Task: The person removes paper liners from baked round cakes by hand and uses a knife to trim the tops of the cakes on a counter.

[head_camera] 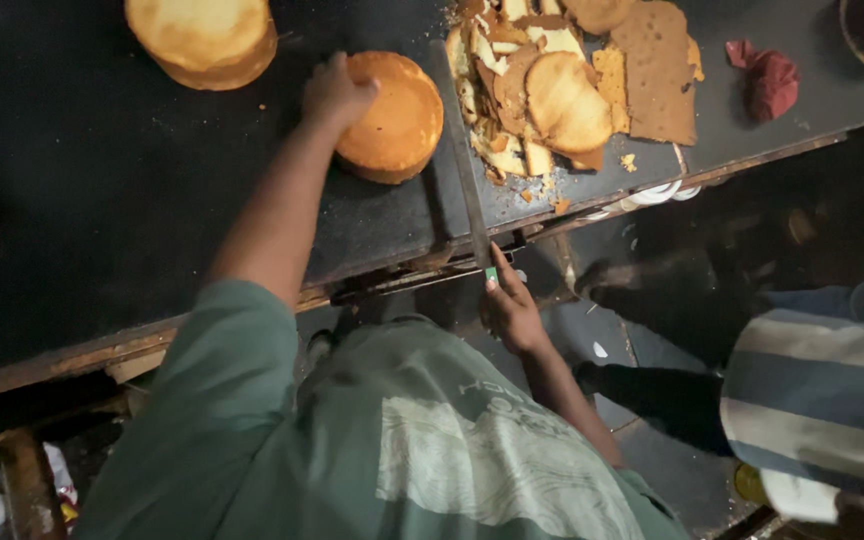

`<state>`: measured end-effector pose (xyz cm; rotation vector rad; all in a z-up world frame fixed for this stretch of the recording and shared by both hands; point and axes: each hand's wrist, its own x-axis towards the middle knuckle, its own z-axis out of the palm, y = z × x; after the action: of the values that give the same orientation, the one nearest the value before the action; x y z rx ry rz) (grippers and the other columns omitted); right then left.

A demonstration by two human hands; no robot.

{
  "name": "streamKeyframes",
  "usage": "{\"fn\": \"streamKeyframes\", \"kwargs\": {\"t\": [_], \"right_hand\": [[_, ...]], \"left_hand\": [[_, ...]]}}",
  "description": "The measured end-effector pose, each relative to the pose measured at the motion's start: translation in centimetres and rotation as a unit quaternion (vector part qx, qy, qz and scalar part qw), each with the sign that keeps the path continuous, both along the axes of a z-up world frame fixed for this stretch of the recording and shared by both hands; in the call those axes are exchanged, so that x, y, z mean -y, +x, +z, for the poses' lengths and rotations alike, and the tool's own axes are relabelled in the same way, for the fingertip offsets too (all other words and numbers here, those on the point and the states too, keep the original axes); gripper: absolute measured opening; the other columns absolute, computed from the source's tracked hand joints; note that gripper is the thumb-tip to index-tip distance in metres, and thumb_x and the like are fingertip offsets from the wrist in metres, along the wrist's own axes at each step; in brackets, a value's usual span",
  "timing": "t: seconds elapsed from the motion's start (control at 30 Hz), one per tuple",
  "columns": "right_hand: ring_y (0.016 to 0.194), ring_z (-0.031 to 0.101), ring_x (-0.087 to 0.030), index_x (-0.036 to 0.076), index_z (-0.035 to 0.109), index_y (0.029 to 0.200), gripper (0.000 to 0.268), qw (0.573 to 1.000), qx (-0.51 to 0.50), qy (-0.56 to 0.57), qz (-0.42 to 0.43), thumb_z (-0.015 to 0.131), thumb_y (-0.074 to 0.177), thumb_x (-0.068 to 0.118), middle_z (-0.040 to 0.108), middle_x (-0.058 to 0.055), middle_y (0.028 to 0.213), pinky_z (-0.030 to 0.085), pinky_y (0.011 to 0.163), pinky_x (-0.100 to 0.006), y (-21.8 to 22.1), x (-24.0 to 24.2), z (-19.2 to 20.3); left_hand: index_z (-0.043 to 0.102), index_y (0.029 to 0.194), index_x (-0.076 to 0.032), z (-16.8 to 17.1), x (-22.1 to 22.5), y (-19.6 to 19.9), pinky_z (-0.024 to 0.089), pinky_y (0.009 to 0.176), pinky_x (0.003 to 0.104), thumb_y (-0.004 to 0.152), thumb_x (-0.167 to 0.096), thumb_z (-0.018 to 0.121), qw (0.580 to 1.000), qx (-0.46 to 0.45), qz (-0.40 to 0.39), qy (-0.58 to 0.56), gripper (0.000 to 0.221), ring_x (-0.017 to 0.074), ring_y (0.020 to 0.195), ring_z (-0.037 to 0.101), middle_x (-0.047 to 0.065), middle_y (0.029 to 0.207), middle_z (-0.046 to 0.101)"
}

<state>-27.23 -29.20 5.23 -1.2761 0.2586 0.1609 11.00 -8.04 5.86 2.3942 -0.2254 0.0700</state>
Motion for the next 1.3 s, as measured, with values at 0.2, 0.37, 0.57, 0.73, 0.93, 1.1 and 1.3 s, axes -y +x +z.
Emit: {"fn": "streamKeyframes", "kwargs": {"t": [0.2, 0.37, 0.57, 0.73, 0.93, 1.1, 1.3], "right_hand": [[0.050, 0.046, -0.013, 0.022, 0.015, 0.166, 0.070, 1.000, -0.017, 0.006, 0.001, 0.049, 0.105, 0.024, 0.046, -0.001, 0.064, 0.043, 0.046, -0.029, -0.5, 0.1, -0.4], [0.057, 0.050, -0.013, 0.022, 0.015, 0.167, 0.070, 0.999, -0.029, -0.016, 0.012, 0.049, 0.106, 0.026, 0.050, -0.002, 0.070, 0.045, 0.049, -0.029, -0.4, 0.1, 0.0], [0.053, 0.046, -0.013, 0.020, 0.017, 0.167, 0.070, 1.000, -0.028, -0.007, 0.005, 0.051, 0.104, 0.021, 0.046, 0.000, 0.068, 0.043, 0.048, -0.028, -1.1, -0.3, 0.6], [0.052, 0.042, -0.010, 0.018, 0.019, 0.168, 0.069, 0.999, -0.035, -0.010, 0.001, 0.049, 0.105, 0.015, 0.043, 0.000, 0.065, 0.039, 0.049, -0.027, -4.7, -1.3, 1.1], [0.051, 0.043, -0.010, 0.021, 0.018, 0.166, 0.069, 0.999, -0.042, -0.006, -0.007, 0.048, 0.104, 0.014, 0.043, 0.001, 0.063, 0.041, 0.049, -0.027, 0.5, -1.7, 0.1], [0.057, 0.041, -0.007, 0.019, 0.022, 0.169, 0.069, 0.999, -0.027, 0.035, -0.022, 0.050, 0.106, 0.012, 0.047, 0.003, 0.076, 0.036, 0.050, -0.024, 4.2, -2.4, -0.8], [0.053, 0.044, -0.011, 0.023, 0.021, 0.166, 0.071, 0.997, -0.075, 0.030, 0.004, 0.052, 0.103, 0.012, 0.045, 0.001, 0.069, 0.040, 0.047, -0.027, -3.8, -2.3, 1.7]], "left_hand": [[0.042, 0.147, -0.002, 3.9, -1.6, -7.8, 0.045, 0.109, 0.053, 0.091, -0.057, 0.068, 0.980, -0.168, 0.036, 0.097, 0.082, 0.0395, 0.135, 0.051, 0.023, 0.146, 0.049], [0.030, 0.157, -0.003, 4.8, -1.2, -10.2, 0.016, 0.115, 0.070, 0.091, -0.057, 0.065, 0.987, -0.005, -0.014, 0.157, 0.092, 0.0394, 0.147, 0.026, 0.024, 0.156, 0.032], [0.017, 0.161, -0.024, 3.0, 1.9, -11.0, -0.004, 0.119, 0.063, 0.097, -0.066, 0.039, 0.946, 0.003, -0.200, 0.253, 0.080, 0.0345, 0.155, 0.001, 0.012, 0.168, 0.005], [0.021, 0.164, -0.024, 3.5, 1.6, -11.7, -0.006, 0.121, 0.062, 0.096, -0.065, 0.041, 0.951, -0.006, -0.188, 0.244, 0.082, 0.0308, 0.158, 0.004, 0.012, 0.171, 0.009], [0.023, 0.163, -0.024, 3.7, 1.6, -11.9, -0.007, 0.120, 0.063, 0.096, -0.065, 0.043, 0.955, -0.002, -0.185, 0.233, 0.082, 0.0317, 0.157, 0.004, 0.012, 0.170, 0.011], [0.025, 0.162, -0.023, 3.2, 1.6, -11.8, -0.006, 0.121, 0.063, 0.095, -0.066, 0.044, 0.958, 0.016, -0.181, 0.221, 0.082, 0.0314, 0.157, 0.004, 0.012, 0.171, 0.012], [0.026, 0.162, -0.023, 3.6, 1.4, -12.0, -0.006, 0.120, 0.063, 0.094, -0.065, 0.046, 0.958, 0.004, -0.184, 0.218, 0.083, 0.0300, 0.157, 0.005, 0.012, 0.170, 0.013]]}}
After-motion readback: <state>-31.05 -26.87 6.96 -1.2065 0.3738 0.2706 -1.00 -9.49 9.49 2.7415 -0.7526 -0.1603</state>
